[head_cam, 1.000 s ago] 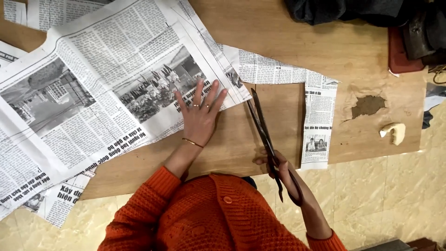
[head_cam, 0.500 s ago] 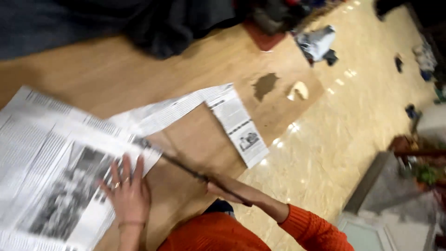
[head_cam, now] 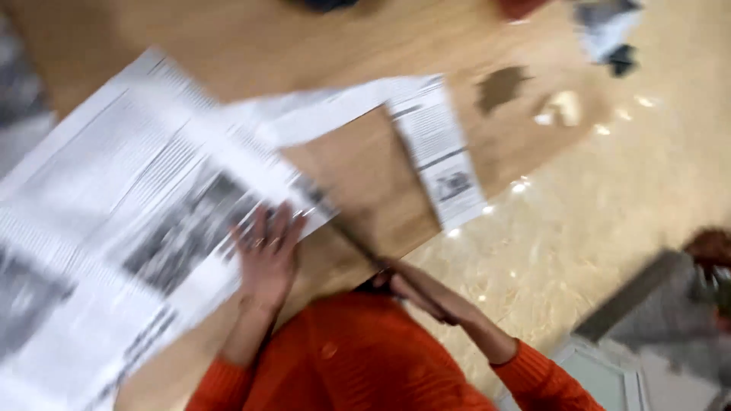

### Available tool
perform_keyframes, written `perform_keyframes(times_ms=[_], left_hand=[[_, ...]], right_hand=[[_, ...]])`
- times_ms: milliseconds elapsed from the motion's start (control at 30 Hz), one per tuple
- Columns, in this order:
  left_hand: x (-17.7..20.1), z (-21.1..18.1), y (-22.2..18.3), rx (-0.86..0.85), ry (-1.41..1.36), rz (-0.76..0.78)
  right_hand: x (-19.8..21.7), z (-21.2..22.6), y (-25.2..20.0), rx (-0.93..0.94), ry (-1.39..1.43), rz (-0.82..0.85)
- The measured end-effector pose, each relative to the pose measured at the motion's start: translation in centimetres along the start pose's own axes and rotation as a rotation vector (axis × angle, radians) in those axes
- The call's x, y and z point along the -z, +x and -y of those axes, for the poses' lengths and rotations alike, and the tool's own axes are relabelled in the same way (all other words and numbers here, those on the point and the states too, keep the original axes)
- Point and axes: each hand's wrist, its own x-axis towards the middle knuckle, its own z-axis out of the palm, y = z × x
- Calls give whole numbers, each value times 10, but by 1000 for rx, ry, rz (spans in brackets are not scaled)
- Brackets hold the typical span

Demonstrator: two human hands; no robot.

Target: The person is using large scissors to cut newspaper into specific shapes and strips, occasionally using a ruler to guide the cuts.

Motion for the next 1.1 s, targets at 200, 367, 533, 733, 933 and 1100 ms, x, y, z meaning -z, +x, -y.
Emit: perform_keyframes(times_ms=[200, 367, 533, 733, 933, 1100], left_hand=[[2, -3, 3, -16, -6, -190], [2, -6, 2, -30, -10, -215], [-1, -7, 0, -9, -55, -192], [0, -7, 0, -17, -91, -169], [5, -8, 0, -14, -115, -141], [2, -7, -2, -24, -118, -112]], right_hand=[[-10, 13, 5, -92, -36, 21], [-22, 17, 14, -24, -144, -10], [-31, 8, 15, -44, -236, -125], [-40, 7, 15, -71, -291, -157], [-40, 8, 19, -70, -267, -177], [-47, 40, 19, -74, -193, -154]])
